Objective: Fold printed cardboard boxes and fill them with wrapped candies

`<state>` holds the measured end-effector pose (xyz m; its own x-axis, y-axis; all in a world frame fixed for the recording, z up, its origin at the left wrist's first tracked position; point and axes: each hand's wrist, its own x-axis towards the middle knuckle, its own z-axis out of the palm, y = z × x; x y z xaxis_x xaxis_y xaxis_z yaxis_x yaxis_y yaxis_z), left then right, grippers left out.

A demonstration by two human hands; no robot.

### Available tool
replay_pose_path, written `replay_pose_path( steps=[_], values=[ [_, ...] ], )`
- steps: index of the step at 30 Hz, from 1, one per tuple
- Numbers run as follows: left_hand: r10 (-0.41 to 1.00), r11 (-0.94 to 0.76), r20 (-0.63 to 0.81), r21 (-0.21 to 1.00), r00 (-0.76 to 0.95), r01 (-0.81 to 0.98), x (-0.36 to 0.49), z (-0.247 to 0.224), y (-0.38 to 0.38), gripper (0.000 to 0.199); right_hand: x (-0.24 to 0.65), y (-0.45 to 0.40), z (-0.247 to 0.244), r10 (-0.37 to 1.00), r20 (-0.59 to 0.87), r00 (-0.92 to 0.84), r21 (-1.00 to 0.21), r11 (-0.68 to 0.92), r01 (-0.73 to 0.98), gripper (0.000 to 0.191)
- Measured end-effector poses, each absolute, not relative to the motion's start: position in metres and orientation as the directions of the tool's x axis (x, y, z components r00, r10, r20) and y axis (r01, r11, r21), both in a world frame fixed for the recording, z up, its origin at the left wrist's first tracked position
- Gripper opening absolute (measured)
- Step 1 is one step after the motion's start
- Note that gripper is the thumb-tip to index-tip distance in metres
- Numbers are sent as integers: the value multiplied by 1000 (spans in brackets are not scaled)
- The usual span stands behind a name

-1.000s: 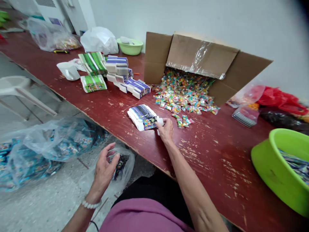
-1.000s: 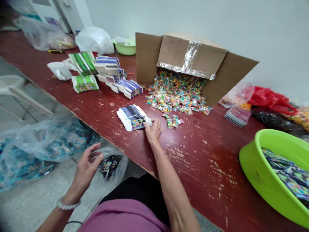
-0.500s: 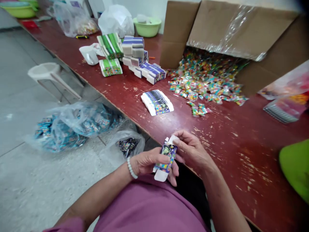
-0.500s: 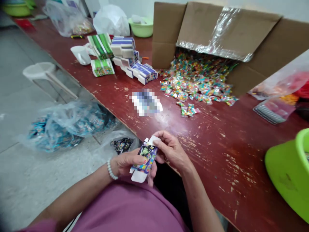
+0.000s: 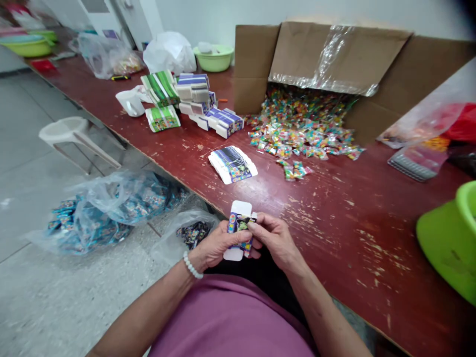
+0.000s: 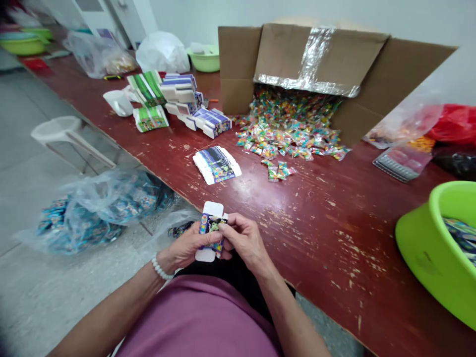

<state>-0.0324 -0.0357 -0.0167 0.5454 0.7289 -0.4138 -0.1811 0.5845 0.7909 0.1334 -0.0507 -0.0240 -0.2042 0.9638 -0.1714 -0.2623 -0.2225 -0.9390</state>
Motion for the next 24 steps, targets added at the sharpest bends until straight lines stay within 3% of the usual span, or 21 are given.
replay_pose_path(
  steps=[3,5,9,12,17,21,24],
  values=[
    [822,447,-346,884,452,-136,-31,-18,-33,31,132,-48,-30,990,-138,-10,-974,-138,-177,29],
    [882,366,-289,918,372,-154,-30,-15,-33,37,133,-45,-32,988,-152,30,-980,-146,-137,30],
    [939,279,-233,946,254,-165,-27,-10,-38,62,132,-43,-30,981,-191,36,-955,-178,-236,39],
    [951,231,-191,961,241,-152,-25,-10,-43,69,126,-46,-30,982,-164,95,-945,-129,-299,52],
    [949,205,-163,969,271,-134,-28,-12,-42,46,126,-48,-32,995,-58,85,-973,-37,-227,26],
    [908,281,-231,955,349,-100,-31,-12,-40,28,135,-42,-31,981,-191,23,-951,-179,-254,33],
    [915,212,-191,977,354,-23,-32,-13,-38,24,141,-36,-29,965,-261,-27,-916,-256,-310,36]
  ],
)
